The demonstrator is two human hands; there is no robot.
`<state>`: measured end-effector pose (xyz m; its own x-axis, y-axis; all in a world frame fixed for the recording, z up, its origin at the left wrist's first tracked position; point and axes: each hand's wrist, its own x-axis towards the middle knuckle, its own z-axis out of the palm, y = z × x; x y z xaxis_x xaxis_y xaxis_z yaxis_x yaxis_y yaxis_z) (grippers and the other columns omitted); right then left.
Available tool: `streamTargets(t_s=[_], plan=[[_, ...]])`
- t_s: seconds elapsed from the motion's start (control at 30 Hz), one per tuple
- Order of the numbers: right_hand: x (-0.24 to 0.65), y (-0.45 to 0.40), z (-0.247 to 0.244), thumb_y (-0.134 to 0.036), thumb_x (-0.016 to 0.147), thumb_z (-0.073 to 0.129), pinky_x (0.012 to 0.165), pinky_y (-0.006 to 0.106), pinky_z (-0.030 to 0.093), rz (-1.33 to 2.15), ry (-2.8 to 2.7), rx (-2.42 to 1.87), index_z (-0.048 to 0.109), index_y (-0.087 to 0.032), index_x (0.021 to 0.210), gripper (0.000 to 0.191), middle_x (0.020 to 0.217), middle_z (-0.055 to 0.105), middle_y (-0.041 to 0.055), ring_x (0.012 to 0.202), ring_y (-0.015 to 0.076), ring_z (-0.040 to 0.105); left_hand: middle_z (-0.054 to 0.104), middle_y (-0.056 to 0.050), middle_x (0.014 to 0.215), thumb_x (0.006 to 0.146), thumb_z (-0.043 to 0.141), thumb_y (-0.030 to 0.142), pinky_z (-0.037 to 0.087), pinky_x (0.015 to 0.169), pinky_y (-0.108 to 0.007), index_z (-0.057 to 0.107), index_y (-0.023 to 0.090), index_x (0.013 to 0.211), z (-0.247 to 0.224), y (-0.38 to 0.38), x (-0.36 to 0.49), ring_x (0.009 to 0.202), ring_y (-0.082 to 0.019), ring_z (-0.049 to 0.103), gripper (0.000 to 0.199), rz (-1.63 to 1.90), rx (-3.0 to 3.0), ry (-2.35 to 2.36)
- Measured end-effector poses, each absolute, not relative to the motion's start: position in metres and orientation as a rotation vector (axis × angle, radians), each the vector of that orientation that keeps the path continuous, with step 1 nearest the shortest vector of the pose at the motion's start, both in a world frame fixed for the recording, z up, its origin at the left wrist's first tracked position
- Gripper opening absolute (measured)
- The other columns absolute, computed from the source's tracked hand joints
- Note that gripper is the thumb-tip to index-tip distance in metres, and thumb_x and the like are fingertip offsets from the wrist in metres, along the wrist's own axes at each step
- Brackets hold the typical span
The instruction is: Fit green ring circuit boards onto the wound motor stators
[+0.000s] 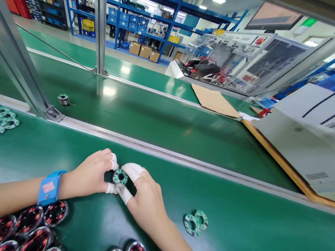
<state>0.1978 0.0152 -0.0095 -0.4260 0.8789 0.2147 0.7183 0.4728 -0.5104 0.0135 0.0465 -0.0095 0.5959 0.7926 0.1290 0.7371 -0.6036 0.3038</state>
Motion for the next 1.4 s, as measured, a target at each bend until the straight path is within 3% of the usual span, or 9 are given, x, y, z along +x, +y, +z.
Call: streamTargets(t_s=[0.33,0.53,0.73,0.83,0.9,0.93,1.07,1.27,1.4], plan=[[0.197,0.011,-0.015,-0.024,0.082,0.049,0.079,0.042,0.054,0.317,-2.328,-1.381,0.058,-0.016,0.115,0.034,0.111,0.064,0.0121,0.099,0.0267,0.061,0.057,-0.001,0.071,0.066,0.069,0.048,0.033,0.063,-0.031,0.061,0.017,0.066,-0.010,0.044,0.014,0.076,-0.019,0.049,0.033,0.396,2.634,1.285],[0.193,0.015,-0.011,-0.027,0.080,0.053,0.082,0.039,0.050,0.489,-2.257,-1.402,0.055,-0.018,0.116,0.037,0.115,0.062,0.0098,0.103,0.0248,0.058,0.057,-0.001,0.071,0.064,0.071,0.045,0.034,0.063,-0.030,0.060,0.017,0.065,-0.014,0.046,0.016,0.075,-0.018,0.050,0.031,0.366,2.636,1.291],[0.188,0.019,0.002,-0.026,0.075,0.058,0.072,0.034,0.048,0.637,-2.255,-1.497,0.060,-0.023,0.103,0.029,0.101,0.066,0.0049,0.088,0.0230,0.061,0.057,-0.005,0.080,0.063,0.071,0.049,0.041,0.069,-0.035,0.062,0.015,0.075,0.004,0.044,0.011,0.081,-0.023,0.050,0.038,0.319,2.637,1.277],[0.189,0.019,0.000,-0.026,0.075,0.057,0.073,0.034,0.047,0.687,-2.199,-1.491,0.060,-0.023,0.103,0.029,0.100,0.065,0.0044,0.088,0.0224,0.060,0.057,-0.005,0.092,0.071,0.068,0.033,0.043,0.078,-0.033,0.060,0.014,0.088,0.021,0.038,0.006,0.091,-0.022,0.049,0.026,0.372,2.706,1.094],[0.192,0.019,-0.003,-0.025,0.074,0.059,0.075,0.033,0.046,0.775,-2.157,-1.419,0.057,-0.022,0.108,0.034,0.103,0.064,0.0050,0.090,0.0214,0.058,0.057,-0.005,0.091,0.078,0.056,0.014,0.043,0.078,-0.029,0.059,0.014,0.085,0.025,0.034,0.006,0.090,-0.018,0.049,0.007,0.325,2.812,0.945],[0.194,0.020,-0.005,-0.024,0.074,0.060,0.076,0.032,0.046,0.841,-2.141,-1.362,0.055,-0.022,0.110,0.037,0.104,0.063,0.0055,0.090,0.0206,0.058,0.057,-0.004,0.087,0.080,0.051,0.009,0.044,0.075,-0.028,0.058,0.014,0.080,0.024,0.033,0.006,0.086,-0.018,0.050,0.009,0.269,2.871,0.883],[0.200,0.022,-0.010,-0.014,0.073,0.057,0.074,0.030,0.047,0.997,-2.079,-1.188,0.054,-0.019,0.109,0.036,0.099,0.062,0.0051,0.084,0.0168,0.056,0.056,-0.003,0.075,0.086,0.043,0.007,0.044,0.064,-0.029,0.054,0.014,0.068,0.013,0.029,0.008,0.074,-0.017,0.049,0.022,0.214,3.047,0.779],[0.194,0.017,-0.022,-0.012,0.074,0.053,0.073,0.033,0.047,0.840,-2.045,-1.235,0.053,-0.019,0.107,0.033,0.087,0.058,0.0038,0.076,0.0166,0.053,0.057,-0.006,0.073,0.085,0.044,0.006,0.044,0.064,-0.031,0.058,0.013,0.068,0.014,0.025,0.012,0.075,-0.020,0.051,0.023,0.207,3.213,0.643],[0.199,0.015,-0.021,-0.016,0.076,0.053,0.078,0.035,0.048,0.760,-2.062,-1.227,0.051,-0.021,0.113,0.037,0.099,0.060,0.0069,0.085,0.0186,0.055,0.059,-0.007,0.077,0.085,0.047,0.009,0.045,0.065,-0.032,0.060,0.013,0.070,0.022,0.027,0.010,0.078,-0.021,0.052,0.020,0.095,3.199,0.635]])
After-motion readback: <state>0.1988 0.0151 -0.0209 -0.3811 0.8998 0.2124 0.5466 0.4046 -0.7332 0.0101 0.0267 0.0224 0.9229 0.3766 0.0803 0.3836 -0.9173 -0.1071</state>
